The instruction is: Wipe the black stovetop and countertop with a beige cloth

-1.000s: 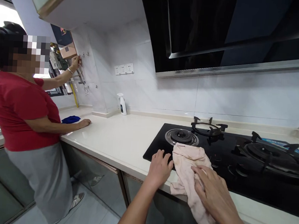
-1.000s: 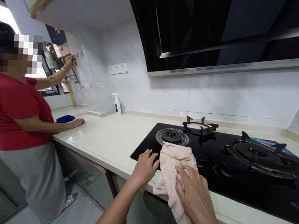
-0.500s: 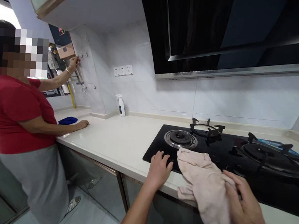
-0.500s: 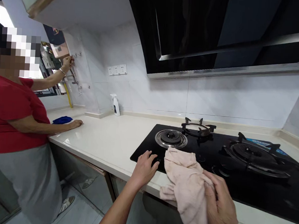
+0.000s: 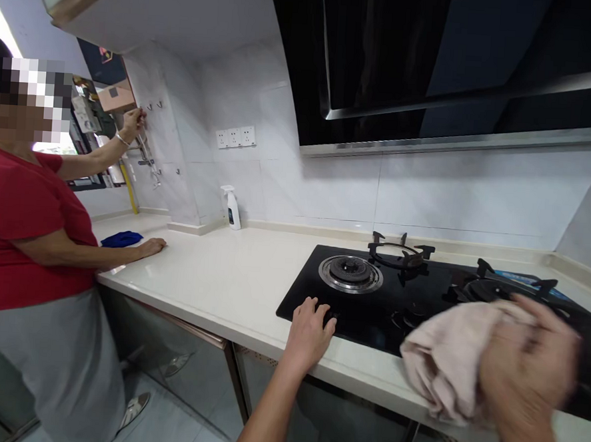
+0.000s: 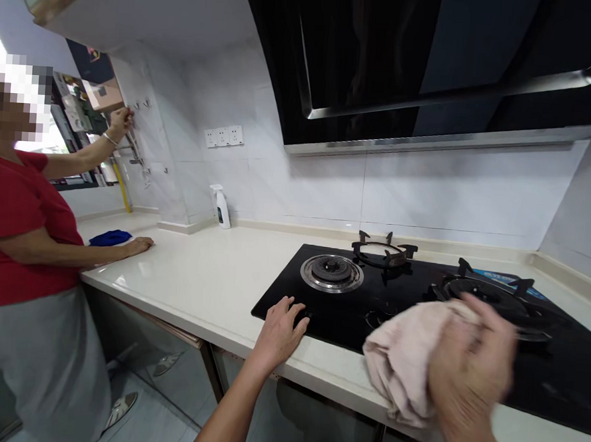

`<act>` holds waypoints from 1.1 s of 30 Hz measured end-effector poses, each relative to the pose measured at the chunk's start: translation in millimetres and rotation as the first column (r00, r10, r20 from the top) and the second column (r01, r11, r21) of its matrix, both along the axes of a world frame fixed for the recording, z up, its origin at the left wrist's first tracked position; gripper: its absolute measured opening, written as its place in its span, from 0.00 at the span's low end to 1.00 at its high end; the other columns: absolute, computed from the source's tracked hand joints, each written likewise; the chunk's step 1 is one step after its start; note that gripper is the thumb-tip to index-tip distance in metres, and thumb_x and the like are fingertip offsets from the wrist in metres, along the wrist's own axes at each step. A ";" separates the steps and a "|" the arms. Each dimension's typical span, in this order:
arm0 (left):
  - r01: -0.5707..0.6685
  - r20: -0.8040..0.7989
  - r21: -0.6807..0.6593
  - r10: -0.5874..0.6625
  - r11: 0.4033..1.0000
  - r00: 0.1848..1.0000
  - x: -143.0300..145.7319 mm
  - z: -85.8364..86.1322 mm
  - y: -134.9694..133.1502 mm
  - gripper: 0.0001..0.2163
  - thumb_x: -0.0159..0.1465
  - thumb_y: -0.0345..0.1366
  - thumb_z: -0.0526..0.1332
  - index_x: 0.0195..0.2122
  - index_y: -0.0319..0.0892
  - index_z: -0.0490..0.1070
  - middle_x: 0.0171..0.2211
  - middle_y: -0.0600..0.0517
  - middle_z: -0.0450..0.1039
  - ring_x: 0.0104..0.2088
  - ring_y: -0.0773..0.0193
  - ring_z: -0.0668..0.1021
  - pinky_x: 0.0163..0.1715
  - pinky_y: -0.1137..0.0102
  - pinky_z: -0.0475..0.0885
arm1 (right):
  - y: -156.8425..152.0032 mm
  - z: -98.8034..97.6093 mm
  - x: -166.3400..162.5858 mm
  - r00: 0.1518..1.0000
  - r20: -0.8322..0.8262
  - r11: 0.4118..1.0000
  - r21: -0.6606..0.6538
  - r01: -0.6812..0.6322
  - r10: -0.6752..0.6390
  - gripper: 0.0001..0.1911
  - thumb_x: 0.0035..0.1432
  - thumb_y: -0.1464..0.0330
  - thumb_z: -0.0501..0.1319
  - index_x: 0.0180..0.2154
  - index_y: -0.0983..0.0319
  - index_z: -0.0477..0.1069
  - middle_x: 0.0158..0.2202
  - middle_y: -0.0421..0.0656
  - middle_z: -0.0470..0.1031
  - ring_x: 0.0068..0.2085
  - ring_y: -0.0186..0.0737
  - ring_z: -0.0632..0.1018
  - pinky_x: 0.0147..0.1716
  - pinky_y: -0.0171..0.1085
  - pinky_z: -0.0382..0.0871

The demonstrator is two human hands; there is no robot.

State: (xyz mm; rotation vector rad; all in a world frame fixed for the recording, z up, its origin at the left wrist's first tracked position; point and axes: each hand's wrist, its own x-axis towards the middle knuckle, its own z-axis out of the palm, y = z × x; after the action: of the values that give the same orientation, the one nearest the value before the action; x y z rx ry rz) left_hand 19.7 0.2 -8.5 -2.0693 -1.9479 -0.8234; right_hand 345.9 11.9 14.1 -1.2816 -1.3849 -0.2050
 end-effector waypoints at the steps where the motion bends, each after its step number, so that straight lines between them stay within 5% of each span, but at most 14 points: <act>1: 0.000 -0.001 0.005 0.001 1.000 1.000 -0.2 -0.2 0.1 0.16 0.72 0.41 0.58 0.57 0.43 0.74 0.60 0.39 0.74 0.67 0.46 0.70 0.63 0.49 0.69 | 11.0 -0.4 -16.2 0.999 0.024 0.999 -0.019 -0.041 0.042 0.32 0.70 0.55 0.41 0.70 0.59 0.54 0.62 0.57 0.65 0.62 0.65 0.68 0.59 0.62 0.64; 2: 0.000 -0.003 0.010 0.000 1.000 1.000 -0.4 -0.2 0.1 0.16 0.71 0.41 0.58 0.56 0.43 0.74 0.59 0.39 0.74 0.66 0.46 0.70 0.63 0.49 0.70 | 19.8 -2.3 -31.7 0.988 0.106 0.993 -0.050 -0.107 0.112 0.32 0.70 0.55 0.41 0.67 0.61 0.60 0.57 0.57 0.68 0.59 0.64 0.70 0.57 0.61 0.67; 5: 0.011 -0.005 0.023 -0.011 1.000 1.000 -1.3 -0.7 0.4 0.15 0.72 0.41 0.58 0.56 0.43 0.75 0.58 0.39 0.75 0.66 0.46 0.71 0.61 0.48 0.71 | 29.5 -16.7 -59.1 0.948 0.306 0.981 -0.194 -0.029 0.089 0.30 0.70 0.54 0.44 0.64 0.60 0.66 0.61 0.58 0.65 0.59 0.65 0.70 0.54 0.63 0.69; 13: 0.010 -0.006 0.007 -0.010 1.000 1.000 -0.4 -4.4 1.5 0.17 0.72 0.42 0.57 0.58 0.42 0.74 0.61 0.37 0.73 0.67 0.44 0.69 0.62 0.47 0.69 | 4.8 -44.8 -41.1 0.885 0.447 0.956 -0.293 0.006 0.132 0.35 0.68 0.47 0.49 0.69 0.53 0.61 0.67 0.57 0.58 0.60 0.66 0.70 0.53 0.62 0.69; 16: 0.008 -0.012 0.004 -0.008 1.000 1.000 1.4 -4.0 1.6 0.17 0.73 0.41 0.56 0.58 0.42 0.73 0.60 0.37 0.73 0.67 0.44 0.69 0.62 0.47 0.69 | -6.5 -41.0 -61.1 0.845 0.506 0.938 -0.346 0.016 0.172 0.31 0.68 0.49 0.50 0.68 0.48 0.65 0.66 0.56 0.62 0.56 0.66 0.72 0.51 0.62 0.69; 19: 0.017 -0.010 -0.021 -0.018 1.000 1.000 0.2 -3.1 0.9 0.17 0.73 0.40 0.54 0.58 0.41 0.73 0.62 0.36 0.71 0.68 0.44 0.68 0.63 0.47 0.67 | -17.2 -31.2 -98.3 0.785 0.523 0.912 -0.392 -0.125 0.333 0.27 0.68 0.54 0.52 0.66 0.44 0.68 0.65 0.52 0.66 0.56 0.62 0.72 0.52 0.59 0.68; 25: 0.040 -0.003 -0.068 -0.040 0.997 0.999 -10.5 -1.7 -1.7 0.19 0.69 0.31 0.56 0.60 0.42 0.71 0.65 0.39 0.69 0.68 0.48 0.68 0.65 0.54 0.67 | -9.1 -0.3 -159.5 0.654 0.462 0.766 -0.569 -0.299 0.599 0.27 0.67 0.58 0.55 0.67 0.45 0.66 0.70 0.46 0.63 0.63 0.59 0.68 0.58 0.60 0.61; 29: 0.024 -0.008 -0.058 -0.025 0.998 1.000 -10.8 -0.8 -0.1 0.18 0.70 0.31 0.53 0.59 0.41 0.73 0.63 0.40 0.72 0.67 0.51 0.70 0.65 0.56 0.68 | -0.6 6.2 -153.9 0.646 0.467 0.763 -0.573 -0.300 0.604 0.27 0.66 0.56 0.56 0.65 0.49 0.68 0.68 0.48 0.67 0.60 0.58 0.70 0.57 0.59 0.61; 33: 0.002 -0.013 -0.023 -0.003 1.000 1.000 -8.1 -1.9 3.1 0.17 0.72 0.34 0.51 0.57 0.41 0.74 0.61 0.40 0.74 0.66 0.51 0.70 0.65 0.52 0.68 | -3.5 -2.4 -111.3 0.663 0.516 0.822 -0.491 -0.290 0.542 0.24 0.66 0.56 0.54 0.61 0.48 0.72 0.62 0.46 0.73 0.53 0.55 0.76 0.51 0.53 0.67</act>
State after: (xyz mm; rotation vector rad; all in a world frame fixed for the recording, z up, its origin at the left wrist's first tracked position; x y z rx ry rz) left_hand 11.6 3.3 -10.3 -2.0851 -1.9576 -0.7899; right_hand 234.6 8.4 11.7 -1.1801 -2.3850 -0.0467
